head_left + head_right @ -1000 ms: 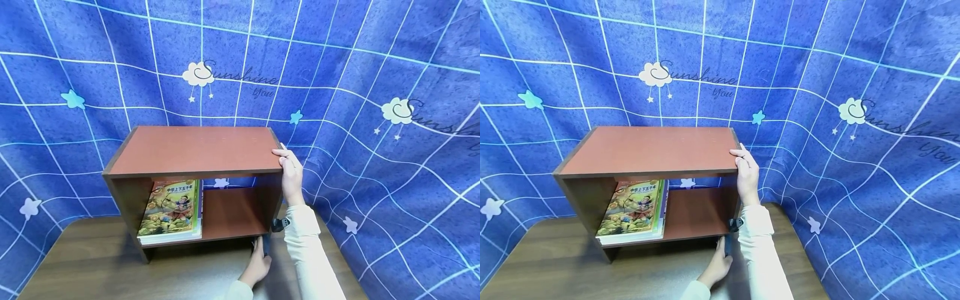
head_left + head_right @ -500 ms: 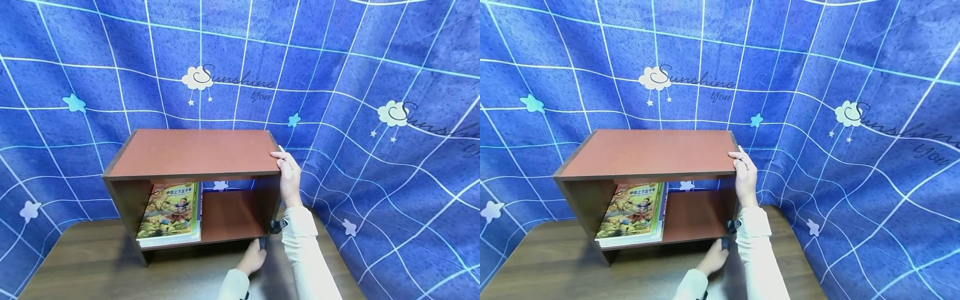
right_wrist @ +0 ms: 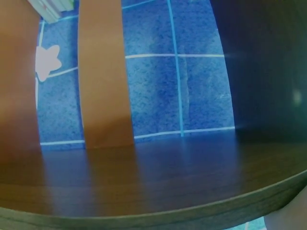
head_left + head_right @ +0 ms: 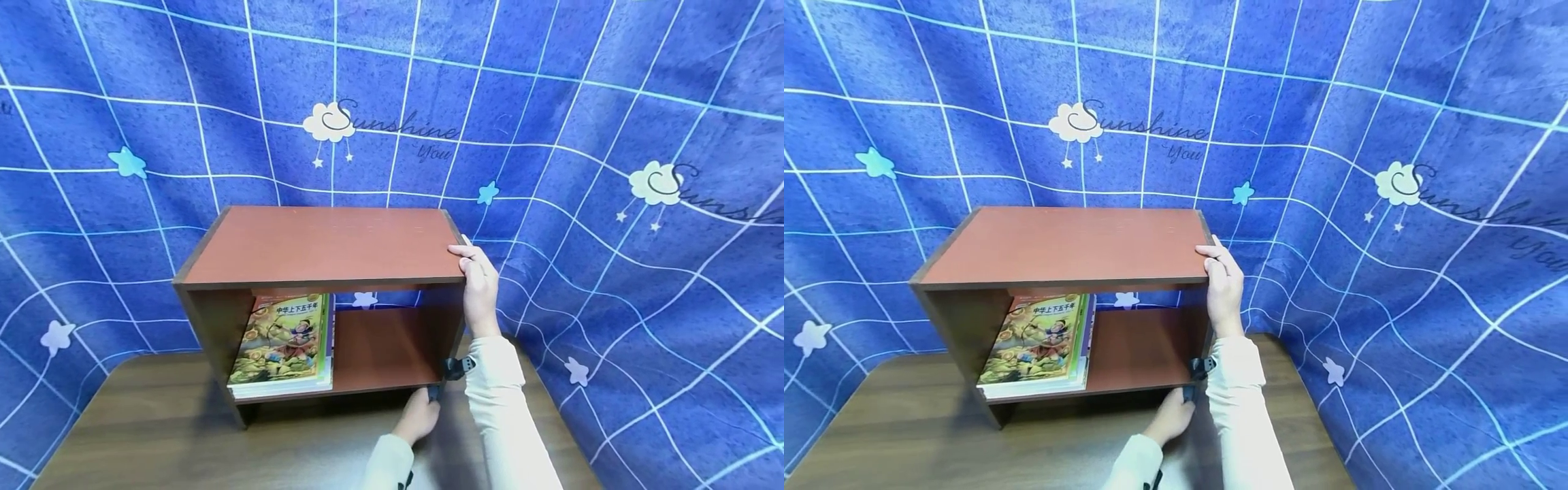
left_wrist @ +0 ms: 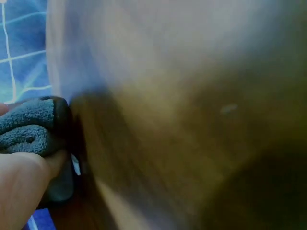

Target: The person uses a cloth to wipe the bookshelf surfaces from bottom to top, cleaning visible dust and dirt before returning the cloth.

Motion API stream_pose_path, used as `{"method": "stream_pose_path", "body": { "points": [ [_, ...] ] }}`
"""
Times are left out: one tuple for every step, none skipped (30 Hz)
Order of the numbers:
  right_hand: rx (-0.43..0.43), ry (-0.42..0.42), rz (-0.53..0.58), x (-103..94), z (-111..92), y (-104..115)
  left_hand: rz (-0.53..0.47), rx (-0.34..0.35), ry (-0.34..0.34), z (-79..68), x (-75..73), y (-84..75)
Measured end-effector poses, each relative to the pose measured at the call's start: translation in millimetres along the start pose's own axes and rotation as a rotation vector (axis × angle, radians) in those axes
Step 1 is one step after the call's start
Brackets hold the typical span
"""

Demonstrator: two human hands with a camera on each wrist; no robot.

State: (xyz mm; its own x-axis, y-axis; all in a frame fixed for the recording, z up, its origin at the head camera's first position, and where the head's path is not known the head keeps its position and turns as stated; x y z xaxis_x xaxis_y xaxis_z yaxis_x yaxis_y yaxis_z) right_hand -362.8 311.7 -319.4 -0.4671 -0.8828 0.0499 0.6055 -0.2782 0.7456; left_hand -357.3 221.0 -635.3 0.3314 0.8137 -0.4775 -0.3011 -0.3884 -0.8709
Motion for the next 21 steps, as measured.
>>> {"method": "stream_pose_path", "body": {
  "points": [
    [-0.004, -0.003, 0.003, 2.0, -1, 0, 0.004, -0.018, 0.001, 2.6, -3.3, 3.0],
    [-0.009, -0.004, 0.004, 3.6, -1, -1, 0.005, -0.03, -0.001, 4.5, -5.7, 5.3],
    [-0.012, -0.004, 0.006, 4.8, -2, -1, 0.01, -0.039, -0.002, 5.3, -7.4, 7.3],
    [-0.015, -0.005, 0.009, 5.8, -2, 0, 0.01, -0.043, -0.004, 5.0, -7.7, 9.0],
    [-0.015, -0.007, 0.015, 6.2, -2, 0, 0.004, -0.041, -0.011, 3.7, -8.1, 9.5],
    [-0.015, -0.008, 0.013, 6.2, -2, 0, -0.001, -0.03, -0.023, 1.1, -7.7, 8.8],
    [-0.015, -0.009, 0.011, 5.9, -2, 1, -0.001, -0.015, -0.037, -2.6, -6.5, 7.5],
    [-0.013, -0.01, 0.012, 5.3, -2, 1, -0.008, -0.003, -0.04, -7.0, -4.8, 5.9],
    [-0.009, -0.011, 0.015, 4.8, -2, 1, -0.014, 0.011, -0.04, -12.0, -2.9, 4.0],
    [-0.006, -0.013, 0.018, 4.2, -2, 1, -0.034, 0.018, -0.034, -17.7, -1.2, 1.9],
    [-0.004, -0.012, 0.019, 3.5, -2, 1, -0.051, 0.023, -0.026, -23.6, 0.0, -0.6],
    [-0.003, -0.012, 0.02, 2.7, -1, 1, -0.069, 0.023, -0.011, -29.3, 1.5, -2.8],
    [0.001, -0.012, 0.025, 1.6, -1, 0, -0.077, 0.026, 0.011, -34.6, 2.8, -5.0],
    [0.005, -0.012, 0.029, 0.2, -2, 0, -0.079, 0.032, 0.039, -39.6, 3.4, -7.1],
    [0.007, -0.013, 0.025, -1.3, -2, 0, -0.07, 0.035, 0.069, -44.1, 2.6, -9.3],
    [0.006, -0.01, 0.024, -1.1, -2, 0, -0.051, 0.046, 0.096, -47.3, -0.6, -11.3],
    [0.006, -0.007, 0.025, -0.8, -2, 0, -0.013, 0.063, 0.126, -50.2, -4.8, -13.5],
    [0.008, -0.007, 0.021, -0.9, -2, -1, 0.047, 0.082, 0.155, -53.1, -10.6, -16.1],
    [0.009, -0.007, 0.02, -1.0, -2, 0, 0.104, 0.106, 0.181, -55.2, -18.1, -19.8],
    [0.009, -0.008, 0.019, -0.9, -2, 0, 0.148, 0.129, 0.205, -56.9, -27.2, -24.0],
    [0.007, -0.006, 0.02, -0.3, -2, 0, 0.187, 0.148, 0.225, -58.2, -38.0, -29.4]
  ]
}}
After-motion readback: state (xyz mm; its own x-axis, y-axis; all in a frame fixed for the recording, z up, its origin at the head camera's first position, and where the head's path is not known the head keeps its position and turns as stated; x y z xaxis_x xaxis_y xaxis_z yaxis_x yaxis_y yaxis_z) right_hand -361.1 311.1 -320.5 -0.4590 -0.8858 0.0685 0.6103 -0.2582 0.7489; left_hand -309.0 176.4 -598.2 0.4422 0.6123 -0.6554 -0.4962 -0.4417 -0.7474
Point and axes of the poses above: each hand's wrist, its own z-axis towards the middle knuckle, its own x-axis out of the palm, y = z × x, the point moved 8 cm from there along z, towards the middle knuckle
